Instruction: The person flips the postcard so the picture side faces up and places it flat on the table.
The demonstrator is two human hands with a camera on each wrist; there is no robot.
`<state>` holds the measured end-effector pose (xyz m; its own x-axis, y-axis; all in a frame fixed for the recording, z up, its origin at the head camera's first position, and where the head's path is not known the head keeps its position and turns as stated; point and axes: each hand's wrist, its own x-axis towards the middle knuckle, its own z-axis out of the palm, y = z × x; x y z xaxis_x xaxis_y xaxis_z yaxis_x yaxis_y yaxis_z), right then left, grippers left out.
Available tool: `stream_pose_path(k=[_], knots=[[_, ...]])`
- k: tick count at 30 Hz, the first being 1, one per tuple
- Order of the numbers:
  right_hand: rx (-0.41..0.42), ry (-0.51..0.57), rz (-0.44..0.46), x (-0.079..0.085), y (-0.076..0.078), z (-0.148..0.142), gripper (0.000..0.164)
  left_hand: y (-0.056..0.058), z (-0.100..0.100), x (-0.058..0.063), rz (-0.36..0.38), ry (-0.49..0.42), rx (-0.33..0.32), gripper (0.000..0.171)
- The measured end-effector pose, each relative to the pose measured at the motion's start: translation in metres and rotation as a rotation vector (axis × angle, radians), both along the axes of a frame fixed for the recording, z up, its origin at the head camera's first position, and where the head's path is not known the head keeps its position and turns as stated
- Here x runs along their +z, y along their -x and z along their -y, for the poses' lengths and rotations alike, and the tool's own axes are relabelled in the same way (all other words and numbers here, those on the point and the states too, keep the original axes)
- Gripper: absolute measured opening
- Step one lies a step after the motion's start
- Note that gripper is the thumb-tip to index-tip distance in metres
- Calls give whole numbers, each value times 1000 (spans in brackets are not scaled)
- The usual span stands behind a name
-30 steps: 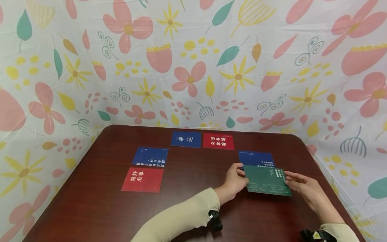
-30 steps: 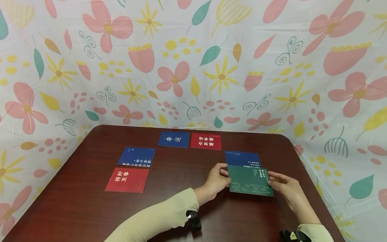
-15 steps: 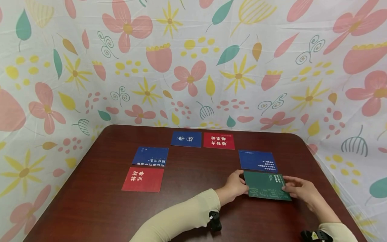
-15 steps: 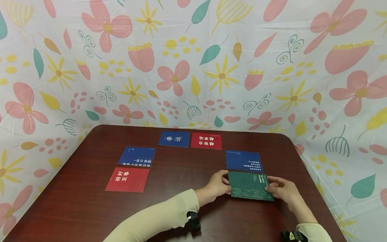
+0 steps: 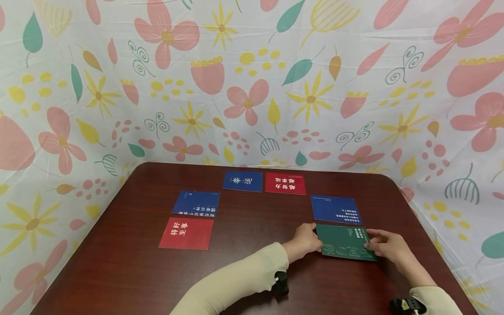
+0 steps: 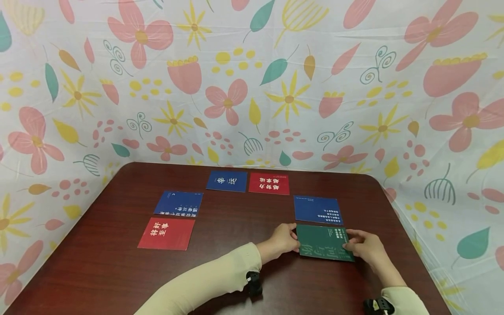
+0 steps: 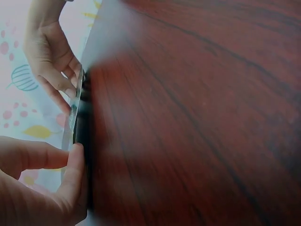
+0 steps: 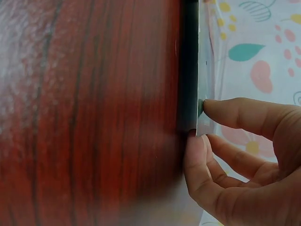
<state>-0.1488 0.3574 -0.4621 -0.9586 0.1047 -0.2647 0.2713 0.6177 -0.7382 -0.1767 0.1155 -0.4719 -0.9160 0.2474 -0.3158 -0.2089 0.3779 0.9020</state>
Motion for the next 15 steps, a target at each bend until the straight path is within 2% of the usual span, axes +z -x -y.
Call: stream_pose_path(k=[7, 15], knots=[[6, -45, -15, -1, 2, 2, 62, 2, -2, -2, -49, 78, -25, 65], [19, -79, -56, -2, -1, 6, 58, 6, -2, -1, -104, 195, -87, 66]])
